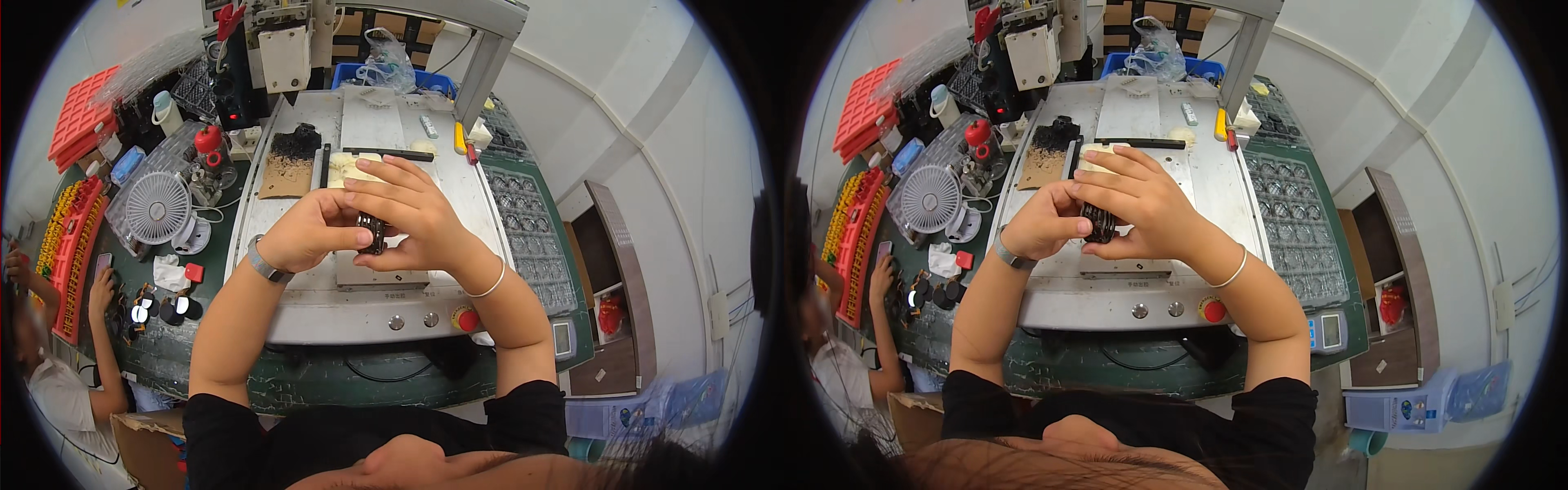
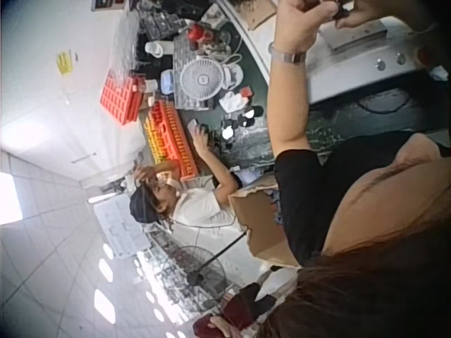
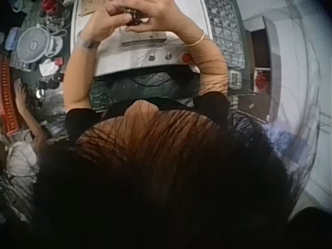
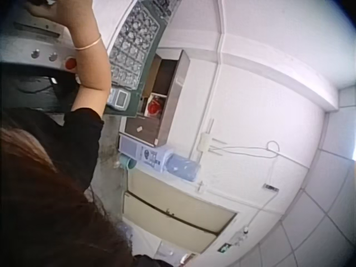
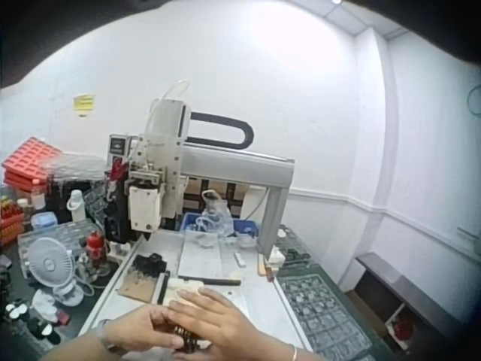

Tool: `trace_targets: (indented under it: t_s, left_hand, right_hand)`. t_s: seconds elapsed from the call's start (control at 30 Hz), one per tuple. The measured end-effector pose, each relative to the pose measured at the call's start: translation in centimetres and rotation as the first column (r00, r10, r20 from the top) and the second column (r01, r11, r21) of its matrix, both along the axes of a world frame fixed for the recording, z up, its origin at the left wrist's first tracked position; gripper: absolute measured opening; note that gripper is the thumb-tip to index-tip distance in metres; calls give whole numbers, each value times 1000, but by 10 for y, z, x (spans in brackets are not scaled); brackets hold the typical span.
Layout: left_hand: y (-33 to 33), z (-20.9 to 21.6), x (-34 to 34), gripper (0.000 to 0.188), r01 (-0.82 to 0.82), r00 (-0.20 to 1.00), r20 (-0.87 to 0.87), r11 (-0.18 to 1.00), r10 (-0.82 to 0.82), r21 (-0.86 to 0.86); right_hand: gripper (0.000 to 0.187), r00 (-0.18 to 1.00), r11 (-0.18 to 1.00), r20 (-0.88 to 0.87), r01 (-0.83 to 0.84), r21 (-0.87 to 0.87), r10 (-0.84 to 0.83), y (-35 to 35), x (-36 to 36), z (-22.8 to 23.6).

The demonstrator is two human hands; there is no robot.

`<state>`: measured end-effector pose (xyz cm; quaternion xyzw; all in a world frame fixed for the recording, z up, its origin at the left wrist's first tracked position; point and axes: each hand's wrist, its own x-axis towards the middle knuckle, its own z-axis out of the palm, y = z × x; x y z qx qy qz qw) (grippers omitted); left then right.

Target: Assembling electronic parts, specifically placing copper coils into component housings and using a specialized assembly machine.

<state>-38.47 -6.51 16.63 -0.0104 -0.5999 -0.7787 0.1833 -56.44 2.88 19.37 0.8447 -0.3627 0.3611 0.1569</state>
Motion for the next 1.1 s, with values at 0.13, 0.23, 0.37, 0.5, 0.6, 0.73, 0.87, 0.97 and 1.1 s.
trace_targets:
  t_s: [0.13,0.23,0.37,0.5,0.6,0.73,0.87,0.97,1.1]
  left_hand:
    - [1,2,-2,37,11,1000,9,1000,-11,23]
    - [2,4,-2,38,-40,998,37,999,41,-15]
    - [2,4,0,41,-86,993,70,994,90,-64]
    - [4,8,1,41,-99,990,92,990,108,-99]
    - [9,11,1,41,-96,994,44,995,97,-40]
    - [1,2,0,41,-25,999,45,999,24,39]
    - [-1,0,0,40,-28,999,34,999,26,42]
    - [-1,-3,0,39,-31,1000,-1,999,31,10]
    - [3,4,-8,40,6,999,-32,999,-4,48]
  right_hand:
    - [60,994,993,107,-44,107,32,0,0,-4]
    - [65,986,986,161,-57,155,32,1,2,-3]
    - [71,996,994,82,19,105,-27,2,1,-1]
    - [72,996,996,21,81,44,-82,5,1,2]
    - [71,994,995,-29,103,-8,-104,5,4,3]
    - [69,998,999,58,-9,48,6,3,5,2]
    - [70,992,992,93,-98,84,91,-1,1,-1]
    - [70,983,987,139,-132,87,119,-2,2,-1]
    - [73,998,999,59,-10,40,7,10,-3,6]
